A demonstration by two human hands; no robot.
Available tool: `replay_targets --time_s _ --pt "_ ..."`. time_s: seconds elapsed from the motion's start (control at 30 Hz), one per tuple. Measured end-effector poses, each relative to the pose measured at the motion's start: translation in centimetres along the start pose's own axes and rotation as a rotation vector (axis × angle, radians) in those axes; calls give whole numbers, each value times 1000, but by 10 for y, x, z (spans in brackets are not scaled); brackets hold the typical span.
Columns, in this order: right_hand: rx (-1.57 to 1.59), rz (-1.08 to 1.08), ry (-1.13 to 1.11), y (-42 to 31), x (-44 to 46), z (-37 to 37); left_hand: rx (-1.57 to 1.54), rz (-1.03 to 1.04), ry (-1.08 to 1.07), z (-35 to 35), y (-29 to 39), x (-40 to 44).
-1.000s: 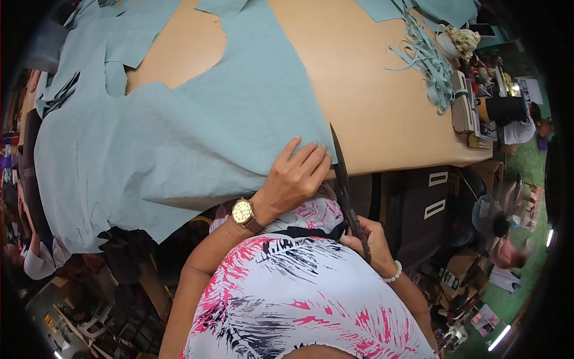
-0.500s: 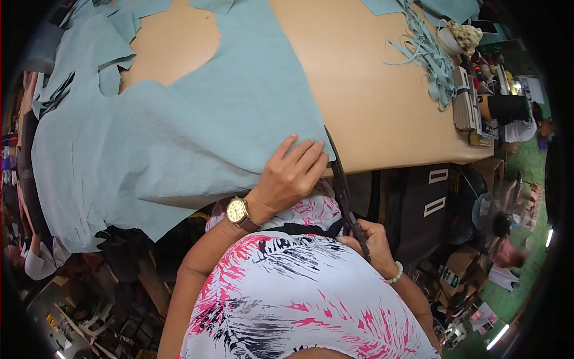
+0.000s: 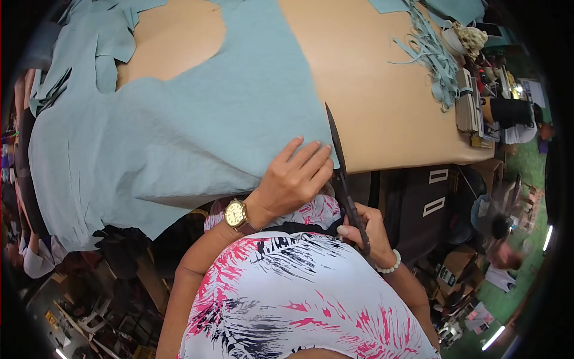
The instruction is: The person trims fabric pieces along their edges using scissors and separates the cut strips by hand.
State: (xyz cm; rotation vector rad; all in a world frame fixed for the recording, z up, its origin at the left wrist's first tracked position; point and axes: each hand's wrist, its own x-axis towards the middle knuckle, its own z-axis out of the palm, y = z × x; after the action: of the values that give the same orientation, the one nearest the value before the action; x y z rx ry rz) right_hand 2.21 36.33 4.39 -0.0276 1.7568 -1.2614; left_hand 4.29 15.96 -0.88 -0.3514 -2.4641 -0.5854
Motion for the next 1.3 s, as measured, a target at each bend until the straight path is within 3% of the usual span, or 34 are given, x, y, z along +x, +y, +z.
replay_targets --time_s 0.3,0.5,0.7,0.9,1.0,1.2,1.3 --pt "29 -64 24 1 7 4 -27 -7 -2 -3 3 -2" --pt "12 3 58 -1 1 6 -34 -1 4 -1 3 -4" --pt "-13 -5 89 2 -2 10 -13 -209 -161 -8 6 2" --pt "5 0 64 -2 -5 9 4 -190 -236 -1 2 -4" --pt "27 -102 -1 -7 -3 7 -33 -198 -252 -5 3 -2" --pt "159 -17 -7 -14 10 12 -71 -182 -255 -15 8 0" --pt "40 -41 -1 -20 16 14 -101 -177 -247 -17 10 -2"
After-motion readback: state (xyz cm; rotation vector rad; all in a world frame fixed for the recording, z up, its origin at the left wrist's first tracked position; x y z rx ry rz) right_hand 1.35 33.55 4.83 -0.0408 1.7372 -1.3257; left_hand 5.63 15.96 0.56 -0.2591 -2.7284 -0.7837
